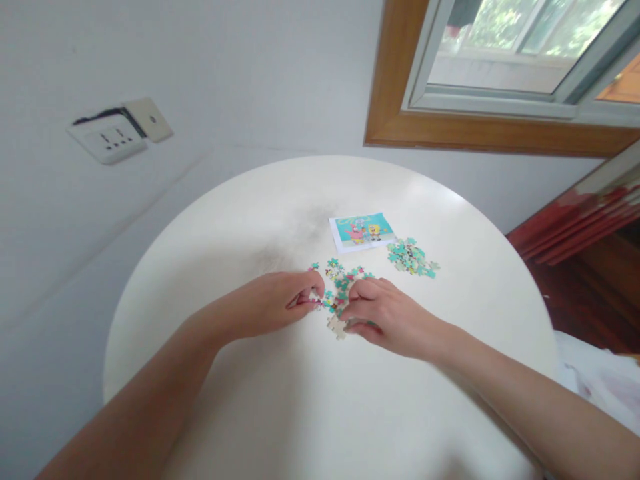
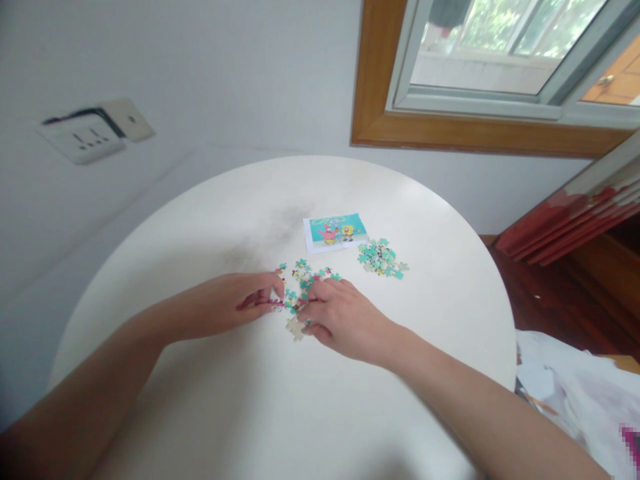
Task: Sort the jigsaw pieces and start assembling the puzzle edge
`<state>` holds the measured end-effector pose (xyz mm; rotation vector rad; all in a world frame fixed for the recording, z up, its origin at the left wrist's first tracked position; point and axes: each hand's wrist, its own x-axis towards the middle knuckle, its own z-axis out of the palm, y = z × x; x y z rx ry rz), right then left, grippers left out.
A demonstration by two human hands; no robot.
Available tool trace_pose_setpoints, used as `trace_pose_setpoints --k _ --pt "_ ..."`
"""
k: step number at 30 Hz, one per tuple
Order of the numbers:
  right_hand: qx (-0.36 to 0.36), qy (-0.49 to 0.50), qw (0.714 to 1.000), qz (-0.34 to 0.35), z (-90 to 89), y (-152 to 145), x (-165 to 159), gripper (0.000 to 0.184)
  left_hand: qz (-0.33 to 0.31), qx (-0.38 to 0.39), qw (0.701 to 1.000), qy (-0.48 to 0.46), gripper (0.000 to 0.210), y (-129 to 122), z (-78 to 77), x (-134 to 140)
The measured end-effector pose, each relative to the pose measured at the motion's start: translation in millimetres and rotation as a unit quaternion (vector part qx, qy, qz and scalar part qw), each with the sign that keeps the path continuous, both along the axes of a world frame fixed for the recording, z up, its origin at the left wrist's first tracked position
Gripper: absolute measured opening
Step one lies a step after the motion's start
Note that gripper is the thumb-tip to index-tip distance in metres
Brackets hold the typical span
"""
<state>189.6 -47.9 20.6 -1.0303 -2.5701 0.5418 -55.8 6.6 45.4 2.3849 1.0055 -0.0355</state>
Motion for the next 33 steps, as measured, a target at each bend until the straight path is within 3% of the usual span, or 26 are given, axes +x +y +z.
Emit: trace_pose_setpoints --k 5,11,20,24,33 --pt "-0.022 0.035 0.999 0.009 1.3 1 1 0.014 -0.045 0.004 0.999 -0.008 0.018 -5 -1.3 7" --pt "-0.026 0.011 1.0 -0.001 3.9 -2 1 0.018 -0.104 -0.004 0.994 -0.024 0.023 -12 -6.2 15" --pt "0.039 -0.052 0.998 0.022 4.8 -8 -5 0.018 -0.112 0.05 0.992 -0.017 0.01 -15 -8.5 18" --pt "0.035 -0.021 0.999 0.032 4.7 -5 -1 0.02 -0.125 0.051 0.99 -0.033 0.018 -13 -10.8 17" --pt "0.013 0.077 0.996 -0.038 -9.6 17 10 0.017 -0.098 0.003 0.995 -0.024 0.02 -11 -9.3 13"
